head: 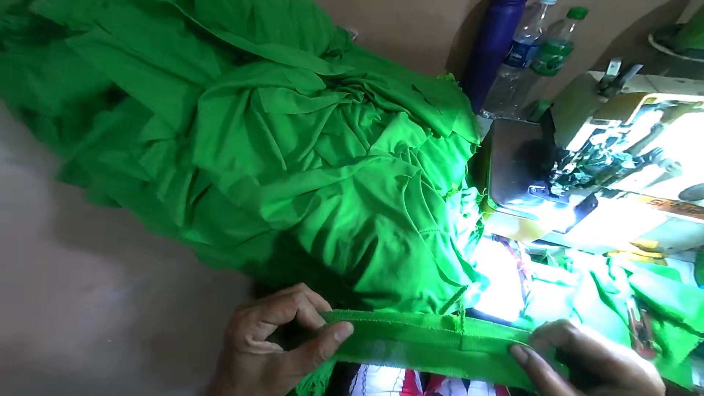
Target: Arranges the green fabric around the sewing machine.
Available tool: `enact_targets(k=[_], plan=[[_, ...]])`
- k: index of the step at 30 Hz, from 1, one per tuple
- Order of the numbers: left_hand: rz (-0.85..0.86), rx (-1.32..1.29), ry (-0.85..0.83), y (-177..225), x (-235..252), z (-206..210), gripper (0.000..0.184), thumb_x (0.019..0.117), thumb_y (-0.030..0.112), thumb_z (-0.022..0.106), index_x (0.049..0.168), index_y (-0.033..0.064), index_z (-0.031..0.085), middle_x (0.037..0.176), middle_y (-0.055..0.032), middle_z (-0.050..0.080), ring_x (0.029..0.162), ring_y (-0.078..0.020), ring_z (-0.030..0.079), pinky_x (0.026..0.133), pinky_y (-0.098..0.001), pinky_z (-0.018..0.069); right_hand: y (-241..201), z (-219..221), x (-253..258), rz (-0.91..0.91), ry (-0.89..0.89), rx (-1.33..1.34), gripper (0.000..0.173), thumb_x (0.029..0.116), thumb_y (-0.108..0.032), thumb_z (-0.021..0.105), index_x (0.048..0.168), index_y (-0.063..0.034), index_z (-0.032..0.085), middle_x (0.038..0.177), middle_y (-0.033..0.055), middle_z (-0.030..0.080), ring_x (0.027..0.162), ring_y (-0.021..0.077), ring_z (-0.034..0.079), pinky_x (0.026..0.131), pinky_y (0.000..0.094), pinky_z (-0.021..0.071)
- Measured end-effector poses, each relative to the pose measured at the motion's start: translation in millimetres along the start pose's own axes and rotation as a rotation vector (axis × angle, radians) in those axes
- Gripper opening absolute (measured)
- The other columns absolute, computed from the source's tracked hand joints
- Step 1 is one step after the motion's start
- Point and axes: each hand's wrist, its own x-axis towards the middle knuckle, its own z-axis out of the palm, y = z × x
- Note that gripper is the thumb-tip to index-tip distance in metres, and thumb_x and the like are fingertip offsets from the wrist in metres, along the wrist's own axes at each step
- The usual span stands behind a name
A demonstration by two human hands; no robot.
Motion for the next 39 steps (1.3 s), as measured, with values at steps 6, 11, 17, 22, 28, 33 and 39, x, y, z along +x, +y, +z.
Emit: enact_targets(k=[6,11,17,22,28,33,39], plan=[[0.016,0.059,0.036,-4,0,7,0.019,0.0896,0.026,0.077,0.081,0.0165,0.063,0.085,0.0133,0.068,0.085,0.01,0.063,0.072,-0.0065,0.0508,12,6,-3,0.077,0.054,0.03,0.007,0.0889,-0.008,0.071,0.086,-0.0107,0.065,0.075,-0.0125,0.065,0.067,-0.0132,0.055,0.06,0.0059,0.0459],[0.046,0.126,0.042,-2,7,15,0.02,0.0879,0.024,0.077,0.084,0.0143,0.059,0.082,0.0118,0.064,0.082,0.0108,0.06,0.072,-0.0057,0.0492,14,13,1,0.184,0.131,0.108,0.01,0.0849,-0.003,0.068,0.091,-0.0033,0.061,0.074,-0.0134,0.062,0.064,-0.0134,0.052,0.059,0.0062,0.0438],[0.232,0.312,-0.256,10,47,3,0.033,0.0923,0.04,0.07,0.101,0.0084,0.077,0.074,-0.0021,0.062,0.071,0.0021,0.052,0.066,-0.0097,0.0382,12,20,11,0.227,0.102,0.169,0.009,0.0897,-0.004,0.067,0.091,0.0032,0.072,0.082,-0.0075,0.072,0.075,-0.0117,0.063,0.072,0.0083,0.0531],[0.391,0.457,-0.327,23,124,2,0.021,0.0918,0.033,0.069,0.088,0.015,0.08,0.077,0.0087,0.06,0.072,0.0055,0.054,0.063,-0.0104,0.0431,12,33,32,0.207,0.096,0.064,0.021,0.0986,-0.017,0.056,0.079,-0.0115,0.06,0.07,-0.012,0.053,0.064,-0.0122,0.049,0.057,0.0066,0.0399],[0.178,0.712,-0.601,-24,206,30,0.025,0.0963,0.031,0.07,0.1,0.0076,0.078,0.127,-0.0128,0.066,0.119,-0.029,0.062,0.098,-0.0513,0.0496,42,70,62,0.112,0.151,-0.134,0.026,0.0947,-0.018,0.051,0.08,-0.0013,0.065,0.085,0.0067,0.055,0.085,0.007,0.053,0.072,0.0186,0.0416],[0.223,0.755,-0.518,-29,199,40,0.023,0.0963,0.027,0.07,0.093,0.005,0.076,0.095,-0.0097,0.068,0.09,-0.0253,0.066,0.077,-0.0446,0.0533,46,66,57,0.07,0.193,-0.157,0.026,0.095,-0.018,0.054,0.076,-0.0023,0.063,0.071,0.0007,0.052,0.069,-0.0005,0.05,0.062,0.0122,0.0381],[0.476,0.527,-0.061,44,152,4,0.012,0.0837,0.021,0.079,0.085,0.0094,0.077,0.095,0.0015,0.066,0.089,0.0005,0.061,0.077,-0.0108,0.0496,20,41,52,-0.157,0.278,-0.169,0.023,0.0928,-0.022,0.068,0.077,-0.0076,0.06,0.091,0.0068,0.059,0.095,0.0037,0.054,0.084,0.0139,0.0408]])
